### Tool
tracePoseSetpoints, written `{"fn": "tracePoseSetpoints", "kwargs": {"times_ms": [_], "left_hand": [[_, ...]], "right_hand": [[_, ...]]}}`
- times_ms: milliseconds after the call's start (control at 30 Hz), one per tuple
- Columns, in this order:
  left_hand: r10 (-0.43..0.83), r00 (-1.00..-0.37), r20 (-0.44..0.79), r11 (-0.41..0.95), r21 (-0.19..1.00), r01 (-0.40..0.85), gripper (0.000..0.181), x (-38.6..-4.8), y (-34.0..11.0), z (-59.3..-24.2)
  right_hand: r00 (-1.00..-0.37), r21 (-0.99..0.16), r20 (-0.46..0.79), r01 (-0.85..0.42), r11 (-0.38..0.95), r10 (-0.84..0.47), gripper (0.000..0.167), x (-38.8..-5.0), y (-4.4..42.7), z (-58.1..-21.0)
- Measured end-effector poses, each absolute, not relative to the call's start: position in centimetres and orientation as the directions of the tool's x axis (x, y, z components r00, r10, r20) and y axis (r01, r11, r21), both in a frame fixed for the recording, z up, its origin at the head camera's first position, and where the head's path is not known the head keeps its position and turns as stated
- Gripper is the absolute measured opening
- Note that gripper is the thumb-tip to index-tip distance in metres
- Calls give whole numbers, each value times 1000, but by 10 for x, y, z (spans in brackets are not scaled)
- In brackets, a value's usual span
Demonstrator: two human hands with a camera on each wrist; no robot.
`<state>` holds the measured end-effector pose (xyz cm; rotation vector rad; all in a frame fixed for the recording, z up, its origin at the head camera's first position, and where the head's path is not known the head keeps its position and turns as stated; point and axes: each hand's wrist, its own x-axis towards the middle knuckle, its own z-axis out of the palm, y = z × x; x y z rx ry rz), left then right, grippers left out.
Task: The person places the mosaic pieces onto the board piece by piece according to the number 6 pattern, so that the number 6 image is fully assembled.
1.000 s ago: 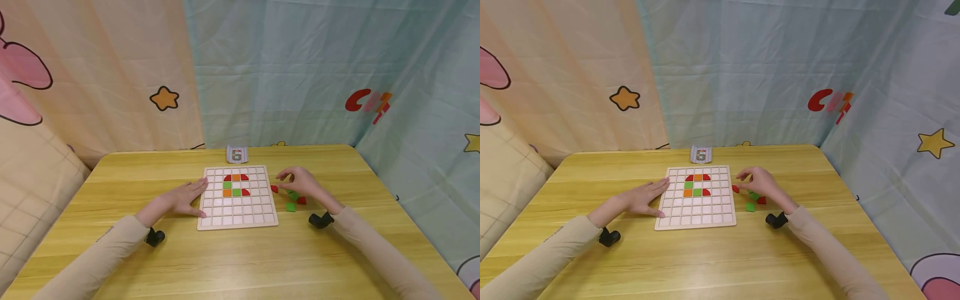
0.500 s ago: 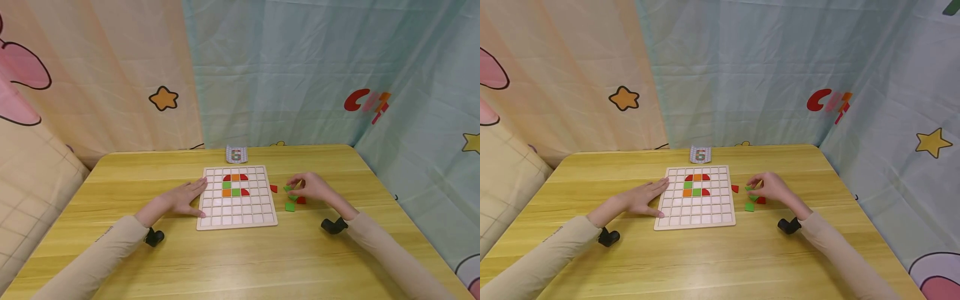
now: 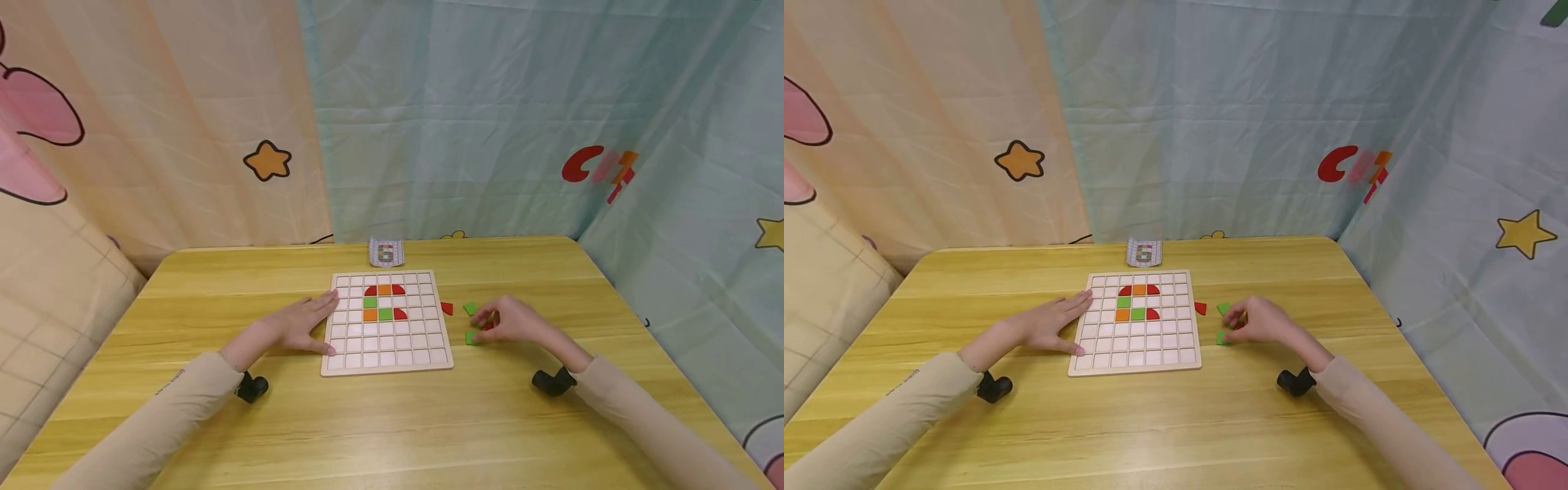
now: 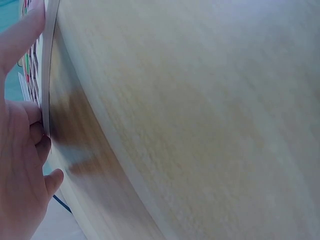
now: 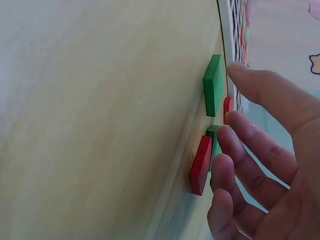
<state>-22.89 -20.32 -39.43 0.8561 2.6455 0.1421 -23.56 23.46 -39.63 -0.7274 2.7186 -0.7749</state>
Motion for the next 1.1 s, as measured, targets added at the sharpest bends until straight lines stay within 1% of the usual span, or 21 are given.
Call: {"fn": "tracePoseSetpoints", "kwargs": {"times_ms": [233, 333, 700, 867, 1100], "left_hand": [[582, -752, -309, 813, 200, 546, 107, -228, -203, -393], [583, -752, -307, 812, 200, 548, 107, -228, -203, -393], [580, -756, -304, 815, 201, 544, 106, -228, -202, -393], [582, -753, -306, 813, 198, 548, 106, -228, -202, -392], [583, -754, -303, 813, 197, 548, 106, -228, -202, -392]], "right_hand": [[-845, -537, -123, -385, 751, -521, 27, -232, 233, -397], [-841, -528, -121, -395, 752, -527, 25, -232, 233, -397], [-821, -487, -65, -470, 737, -567, 22, -234, 234, -401], [-822, -470, -37, -488, 735, -568, 21, -233, 231, -400], [-841, -442, 7, -487, 753, -540, 20, -234, 222, -397]]}}
